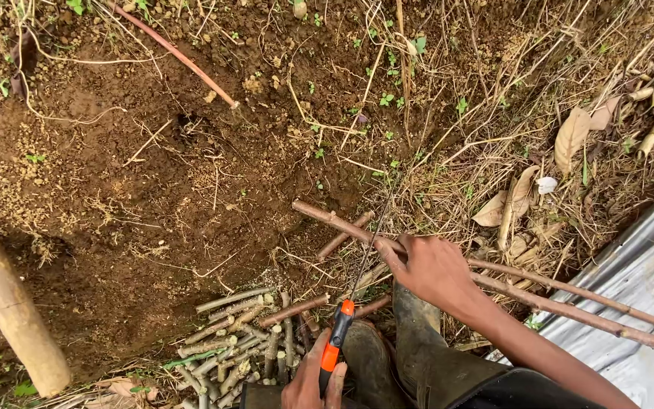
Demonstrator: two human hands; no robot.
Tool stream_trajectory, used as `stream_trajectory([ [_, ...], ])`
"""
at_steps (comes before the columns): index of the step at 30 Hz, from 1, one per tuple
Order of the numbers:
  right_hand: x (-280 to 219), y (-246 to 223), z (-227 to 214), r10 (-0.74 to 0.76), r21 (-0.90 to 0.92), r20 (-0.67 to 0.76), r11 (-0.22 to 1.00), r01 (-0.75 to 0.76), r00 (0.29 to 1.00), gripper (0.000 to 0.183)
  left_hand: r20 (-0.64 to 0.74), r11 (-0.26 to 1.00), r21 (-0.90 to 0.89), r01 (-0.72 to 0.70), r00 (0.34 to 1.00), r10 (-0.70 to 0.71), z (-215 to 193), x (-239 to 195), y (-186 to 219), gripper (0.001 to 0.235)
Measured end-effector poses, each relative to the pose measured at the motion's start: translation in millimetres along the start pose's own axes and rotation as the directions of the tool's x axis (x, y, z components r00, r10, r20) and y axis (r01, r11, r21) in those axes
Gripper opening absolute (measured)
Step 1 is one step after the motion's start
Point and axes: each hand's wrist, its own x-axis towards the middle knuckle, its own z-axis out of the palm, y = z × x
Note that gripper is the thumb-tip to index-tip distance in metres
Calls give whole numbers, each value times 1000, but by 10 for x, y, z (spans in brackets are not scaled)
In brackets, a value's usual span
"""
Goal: Sawing thin wooden branches into smaller segments using a hand saw
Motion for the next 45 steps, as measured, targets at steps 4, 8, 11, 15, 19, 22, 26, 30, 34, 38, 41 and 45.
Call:
stream_trajectory([
  [4,3,1,23,32,10,14,999,-32,999,55,-29,993,115,8,1000,-5,44,-77,-94,57],
  [8,-8,-7,1,6,16,-13,1000,-6,1000,54,121,970,209,123,981,-151,-73,-118,-111,67],
  [11,-4,3,17,2,8,-19,1000,-2,1000,56,78,979,127,161,982,-172,467,-158,-810,66],
  [15,9,33,49,12,20,2,1000,-12,1000,56,528,958,-158,238,841,-122,650,103,-1155,74],
  [19,14,90,141,-38,-24,-99,999,36,994,53,80,982,-22,186,980,-184,618,-169,-956,67],
  [22,4,73,109,-31,-5,-104,1000,31,994,54,77,982,56,180,980,-184,615,-166,-956,66],
  [26,3,84,131,-37,6,-97,999,37,995,54,-88,983,179,29,996,-13,293,-207,-441,57],
  [30,12,103,150,-37,-2,-100,999,37,994,52,-32,982,184,46,999,-41,178,-103,-263,59],
  [34,9,88,132,-37,-2,-106,999,37,994,53,433,352,-433,830,534,-726,-210,81,384,60],
  [38,-44,63,36,-59,27,-57,998,61,997,53,280,555,-325,766,638,-717,-28,-62,254,50],
  [41,-79,217,36,-100,-23,-18,995,100,995,52,298,777,133,616,723,-624,-32,-73,199,52],
  [45,-91,268,110,-40,-8,17,999,40,999,55,-147,939,341,49,989,2,233,-189,-192,38],
])
